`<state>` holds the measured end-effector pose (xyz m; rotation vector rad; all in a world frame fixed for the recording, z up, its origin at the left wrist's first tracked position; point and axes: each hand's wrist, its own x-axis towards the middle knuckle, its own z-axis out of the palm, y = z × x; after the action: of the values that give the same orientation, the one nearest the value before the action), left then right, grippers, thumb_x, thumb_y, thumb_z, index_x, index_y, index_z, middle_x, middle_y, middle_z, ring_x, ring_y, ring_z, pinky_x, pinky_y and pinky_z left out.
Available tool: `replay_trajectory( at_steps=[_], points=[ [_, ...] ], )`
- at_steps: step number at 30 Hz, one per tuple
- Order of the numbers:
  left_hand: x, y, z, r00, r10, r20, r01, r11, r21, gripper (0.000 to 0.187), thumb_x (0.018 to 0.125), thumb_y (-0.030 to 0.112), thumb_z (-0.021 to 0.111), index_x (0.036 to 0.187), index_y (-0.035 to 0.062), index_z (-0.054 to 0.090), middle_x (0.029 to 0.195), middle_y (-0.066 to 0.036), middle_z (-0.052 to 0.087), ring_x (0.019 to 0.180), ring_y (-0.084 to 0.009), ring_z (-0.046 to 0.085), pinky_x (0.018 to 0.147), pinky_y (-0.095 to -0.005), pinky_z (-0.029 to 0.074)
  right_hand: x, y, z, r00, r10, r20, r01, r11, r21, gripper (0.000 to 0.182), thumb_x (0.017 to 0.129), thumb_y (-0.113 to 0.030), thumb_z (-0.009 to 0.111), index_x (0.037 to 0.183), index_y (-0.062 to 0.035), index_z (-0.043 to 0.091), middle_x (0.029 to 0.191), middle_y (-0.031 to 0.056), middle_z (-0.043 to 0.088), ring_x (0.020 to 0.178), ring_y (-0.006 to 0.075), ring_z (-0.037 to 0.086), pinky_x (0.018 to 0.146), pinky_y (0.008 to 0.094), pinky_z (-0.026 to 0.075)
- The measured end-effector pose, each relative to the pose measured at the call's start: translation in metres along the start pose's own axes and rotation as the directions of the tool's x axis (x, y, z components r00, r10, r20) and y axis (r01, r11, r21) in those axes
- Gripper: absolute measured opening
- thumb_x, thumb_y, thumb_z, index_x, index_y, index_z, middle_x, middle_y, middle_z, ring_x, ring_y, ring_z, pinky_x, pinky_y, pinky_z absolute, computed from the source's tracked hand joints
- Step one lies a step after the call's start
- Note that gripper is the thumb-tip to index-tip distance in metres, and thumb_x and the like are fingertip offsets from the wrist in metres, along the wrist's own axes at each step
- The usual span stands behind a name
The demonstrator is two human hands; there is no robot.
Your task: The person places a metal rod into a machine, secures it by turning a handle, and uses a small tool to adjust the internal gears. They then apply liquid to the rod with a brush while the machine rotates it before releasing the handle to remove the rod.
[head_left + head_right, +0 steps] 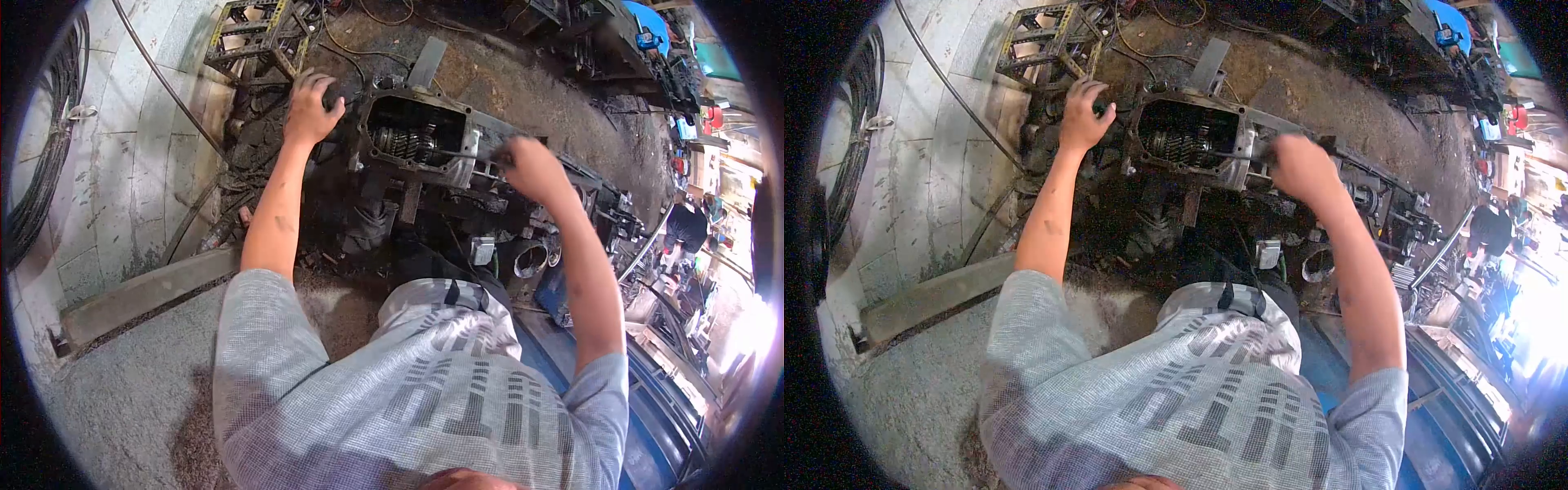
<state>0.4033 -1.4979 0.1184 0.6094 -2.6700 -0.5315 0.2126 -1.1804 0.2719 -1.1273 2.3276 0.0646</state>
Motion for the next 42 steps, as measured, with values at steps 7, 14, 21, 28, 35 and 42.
replay_trajectory(
  at_steps=[7,14,21,28,35,42],
  points=[
    [-0.032,0.006,0.003,0.987,0.095,-0.130,-0.102,0.994,-0.047,0.030,0.076,0.015,0.066,0.103,0.0027,0.062,0.109,-0.015,0.061,0.109,-0.0342,0.053,0.095,-0.0438,0.044,-0.086,0.033,0.085,0.975,0.176,-0.134,-0.066,0.810,0.582,0.027,0.088,-0.009,0.057,0.113,-0.0016,0.061,0.097,0.0238,0.065,0.094,0.0363,0.064,0.083,0.0366,0.047],
    [-0.076,0.019,0.008,0.957,0.239,-0.164,-0.227,0.970,0.090,0.018,0.076,0.011,0.065,0.091,0.0025,0.065,0.100,-0.012,0.063,0.101,-0.0323,0.057,0.090,-0.0443,0.045,-0.164,0.069,0.150,0.927,0.341,0.154,-0.252,0.264,0.931,0.017,0.094,-0.014,0.054,0.097,0.0025,0.057,0.074,-0.0017,0.050,0.072,0.0072,0.046,0.066,0.0233,0.040],
    [-0.126,0.147,0.030,0.963,0.064,-0.260,-0.135,0.955,-0.265,0.010,0.077,0.008,0.062,0.085,0.0042,0.065,0.093,-0.013,0.064,0.089,-0.0316,0.061,0.082,-0.0417,0.045,-0.188,0.083,0.166,0.927,0.329,0.179,-0.239,0.150,0.960,0.021,0.094,-0.017,0.052,0.095,0.0025,0.059,0.068,0.0006,0.054,0.060,0.0085,0.049,0.055,0.0240,0.040],
    [-0.145,0.281,0.082,0.988,0.136,0.074,-0.058,0.767,-0.639,0.027,0.080,0.017,0.068,0.105,0.0060,0.066,0.099,-0.013,0.066,0.096,-0.0310,0.060,0.088,-0.0389,0.044,-0.192,0.083,0.175,0.933,0.335,0.134,-0.173,0.089,0.981,0.022,0.094,-0.019,0.052,0.100,0.0007,0.059,0.064,-0.0004,0.053,0.054,0.0065,0.047,0.047,0.0223,0.035],
    [-0.141,0.338,0.090,0.893,0.360,0.269,-0.099,0.742,-0.663,0.038,0.082,0.013,0.063,0.120,0.0086,0.060,0.110,-0.014,0.062,0.104,-0.0306,0.057,0.092,-0.0403,0.043,-0.193,0.094,0.171,0.931,0.322,0.170,-0.187,0.023,0.982,0.022,0.094,-0.018,0.050,0.098,0.0009,0.060,0.062,0.0010,0.053,0.046,0.0088,0.045,0.043,0.0238,0.037],
    [-0.149,0.357,0.099,0.922,0.308,0.236,-0.068,0.726,-0.685,0.047,0.080,0.006,0.061,0.127,0.0083,0.054,0.111,-0.016,0.061,0.103,-0.0327,0.058,0.093,-0.0400,0.044,-0.169,0.097,0.136,0.913,0.260,0.313,-0.233,-0.296,0.926,0.019,0.090,-0.014,0.053,0.089,0.0015,0.063,0.062,0.0032,0.052,0.045,0.0123,0.048,0.042,0.0261,0.039]
  ],
)
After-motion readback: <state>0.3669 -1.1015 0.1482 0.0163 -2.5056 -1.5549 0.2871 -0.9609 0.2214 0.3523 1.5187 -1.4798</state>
